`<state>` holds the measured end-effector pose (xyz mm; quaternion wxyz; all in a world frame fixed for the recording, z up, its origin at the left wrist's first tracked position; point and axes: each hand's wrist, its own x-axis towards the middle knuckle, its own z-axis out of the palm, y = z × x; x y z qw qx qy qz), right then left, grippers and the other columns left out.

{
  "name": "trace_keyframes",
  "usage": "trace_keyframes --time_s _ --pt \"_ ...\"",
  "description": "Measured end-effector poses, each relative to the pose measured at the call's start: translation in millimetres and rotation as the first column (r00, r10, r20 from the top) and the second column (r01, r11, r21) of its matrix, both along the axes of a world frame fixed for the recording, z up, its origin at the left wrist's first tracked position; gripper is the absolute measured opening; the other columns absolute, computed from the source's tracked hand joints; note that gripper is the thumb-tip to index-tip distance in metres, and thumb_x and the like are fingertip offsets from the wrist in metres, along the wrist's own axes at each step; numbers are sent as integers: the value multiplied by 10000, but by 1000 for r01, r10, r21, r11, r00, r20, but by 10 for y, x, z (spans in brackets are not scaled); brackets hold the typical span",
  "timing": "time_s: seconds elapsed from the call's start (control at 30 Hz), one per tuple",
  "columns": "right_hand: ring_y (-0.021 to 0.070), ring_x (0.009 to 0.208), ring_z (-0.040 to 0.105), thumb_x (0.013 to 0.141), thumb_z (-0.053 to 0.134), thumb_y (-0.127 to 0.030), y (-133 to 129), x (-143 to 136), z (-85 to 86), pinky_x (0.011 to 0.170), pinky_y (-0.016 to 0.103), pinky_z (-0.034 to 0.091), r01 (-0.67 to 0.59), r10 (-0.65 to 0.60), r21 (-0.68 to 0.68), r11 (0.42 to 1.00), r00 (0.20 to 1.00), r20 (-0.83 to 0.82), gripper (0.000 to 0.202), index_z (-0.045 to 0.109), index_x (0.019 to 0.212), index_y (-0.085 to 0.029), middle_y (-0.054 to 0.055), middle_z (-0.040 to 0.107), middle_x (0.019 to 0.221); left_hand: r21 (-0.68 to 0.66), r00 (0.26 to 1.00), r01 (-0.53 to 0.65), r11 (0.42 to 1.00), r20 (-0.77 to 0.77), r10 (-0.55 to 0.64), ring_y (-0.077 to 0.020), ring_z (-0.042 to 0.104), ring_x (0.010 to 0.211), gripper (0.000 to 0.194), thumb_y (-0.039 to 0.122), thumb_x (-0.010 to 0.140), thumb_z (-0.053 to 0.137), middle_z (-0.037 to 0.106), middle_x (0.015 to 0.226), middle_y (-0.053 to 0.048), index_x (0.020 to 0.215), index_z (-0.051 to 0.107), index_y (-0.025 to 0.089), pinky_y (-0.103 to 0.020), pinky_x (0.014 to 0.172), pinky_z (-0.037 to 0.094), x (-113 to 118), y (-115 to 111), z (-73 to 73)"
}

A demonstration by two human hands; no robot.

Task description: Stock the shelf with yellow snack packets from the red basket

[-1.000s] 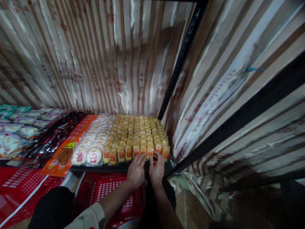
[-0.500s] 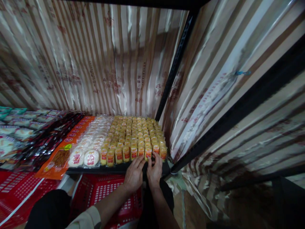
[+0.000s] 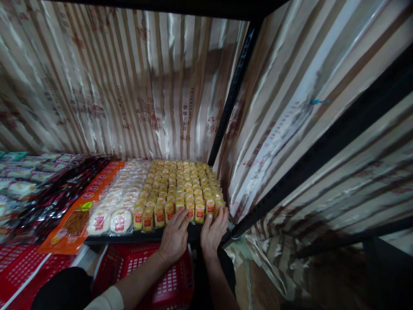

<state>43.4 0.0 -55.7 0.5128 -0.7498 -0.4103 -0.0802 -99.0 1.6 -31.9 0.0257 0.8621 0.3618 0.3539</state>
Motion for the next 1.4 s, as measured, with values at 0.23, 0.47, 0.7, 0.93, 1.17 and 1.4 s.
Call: trace_keyframes --time_s 0.23,0.47,0.7,0.93,1.17,1.4 --pt "299 1279 333 893 263 -461 44 62 -57 1030 491 275 -70 69 -50 996 997 -27 638 359 1330 -8 246 401 1342 -22 998 20 1000 -56 -21 -244 429 1253 481 6 739 364 526 1300 -127 1172 553 96 -440 995 461 139 -74 -137" --pt "266 1299 329 887 267 -485 1 137 21 1067 461 247 -104 118 65 992 950 -288 621 339 1352 -79 193 384 1385 15 983 112 994 -151 -109 -242 385 1292 441 65 797 391 504 1333 -121 1215 528 98 -411 1015 433 339 6 -77" --pt "233 1338 294 866 216 -584 36 390 87 1109 425 197 -229 254 114 967 809 -529 720 292 1392 -99 152 347 1433 111 909 312 943 -324 -263 -200 364 1307 347 217 903 410 542 1303 -75 1225 519 147 -371 1076 332 578 124 -204" --pt "220 1310 345 878 208 -580 45 450 29 1106 411 221 -269 338 206 941 728 -597 697 376 1352 -98 140 407 1399 239 868 385 891 -423 -261 -207 316 1335 392 226 912 380 468 1372 -98 1268 483 96 -364 1128 202 763 277 -137" --pt "221 1337 304 905 177 -533 27 460 19 1115 430 208 -335 359 143 931 780 -513 656 419 1335 -101 138 406 1402 183 854 407 895 -423 -302 -203 160 1393 507 251 896 379 340 1458 -91 1375 335 89 -395 1146 115 793 422 -45" --pt "224 1363 250 881 187 -588 116 462 142 1123 423 180 -326 343 133 936 765 -545 729 318 1385 -78 144 312 1455 191 876 392 900 -375 -303 -206 154 1394 462 262 906 376 385 1438 -48 1350 382 131 -408 1153 83 788 526 -110"
